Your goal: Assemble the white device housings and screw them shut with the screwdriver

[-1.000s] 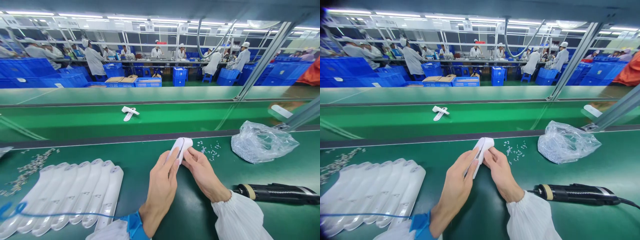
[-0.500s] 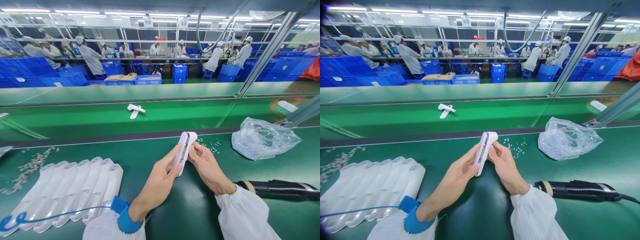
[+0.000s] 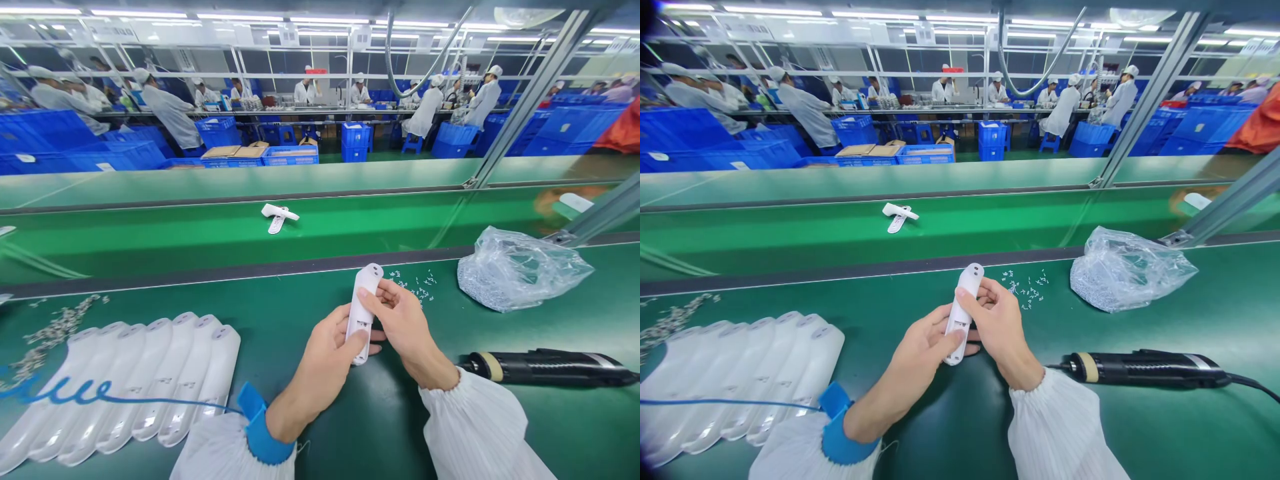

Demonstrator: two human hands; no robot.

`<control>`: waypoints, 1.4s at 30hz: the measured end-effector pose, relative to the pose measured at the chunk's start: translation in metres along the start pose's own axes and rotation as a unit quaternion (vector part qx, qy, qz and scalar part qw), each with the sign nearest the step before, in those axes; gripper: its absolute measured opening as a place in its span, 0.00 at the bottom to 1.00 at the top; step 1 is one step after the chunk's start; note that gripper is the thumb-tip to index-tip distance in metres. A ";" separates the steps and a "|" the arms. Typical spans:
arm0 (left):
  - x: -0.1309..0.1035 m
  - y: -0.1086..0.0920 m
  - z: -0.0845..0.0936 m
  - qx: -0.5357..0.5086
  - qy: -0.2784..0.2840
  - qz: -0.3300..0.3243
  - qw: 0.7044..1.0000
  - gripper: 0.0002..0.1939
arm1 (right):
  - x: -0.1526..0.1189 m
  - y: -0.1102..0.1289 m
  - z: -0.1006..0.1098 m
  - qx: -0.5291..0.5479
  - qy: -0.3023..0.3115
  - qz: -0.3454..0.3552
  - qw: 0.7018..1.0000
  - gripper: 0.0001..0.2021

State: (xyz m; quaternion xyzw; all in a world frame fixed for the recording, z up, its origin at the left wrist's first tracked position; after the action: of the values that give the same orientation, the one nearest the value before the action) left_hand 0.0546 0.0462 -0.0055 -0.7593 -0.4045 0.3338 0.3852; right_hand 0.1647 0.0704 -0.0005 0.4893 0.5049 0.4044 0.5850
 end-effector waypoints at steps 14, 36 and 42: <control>-0.001 0.006 -0.001 -0.044 0.005 0.067 0.997 0.16 | -0.003 -0.002 0.005 0.029 -0.004 -0.026 0.999 0.23; -0.008 -0.023 0.022 0.321 -0.148 -0.078 0.932 0.22 | -0.008 -0.015 -0.041 0.258 0.126 -0.076 0.955 0.24; -0.006 0.009 0.008 -0.031 0.031 0.142 0.989 0.24 | -0.006 -0.015 -0.035 0.178 0.130 -0.033 0.975 0.22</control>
State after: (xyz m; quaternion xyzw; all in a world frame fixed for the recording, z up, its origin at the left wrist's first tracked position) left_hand 0.0484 0.0400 -0.0156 -0.8305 -0.2904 0.3491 0.3227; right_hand 0.1292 0.0673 -0.0140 0.5119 0.6563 0.3484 0.4312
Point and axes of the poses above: each hand's wrist, its own x-axis towards the middle knuckle, its own z-axis out of the back of the hand, y = z × x, the point moved 10 cm from there along x, towards the middle knuckle, and after that the axes turned 9 degrees about -x, right-handed, at the moved point
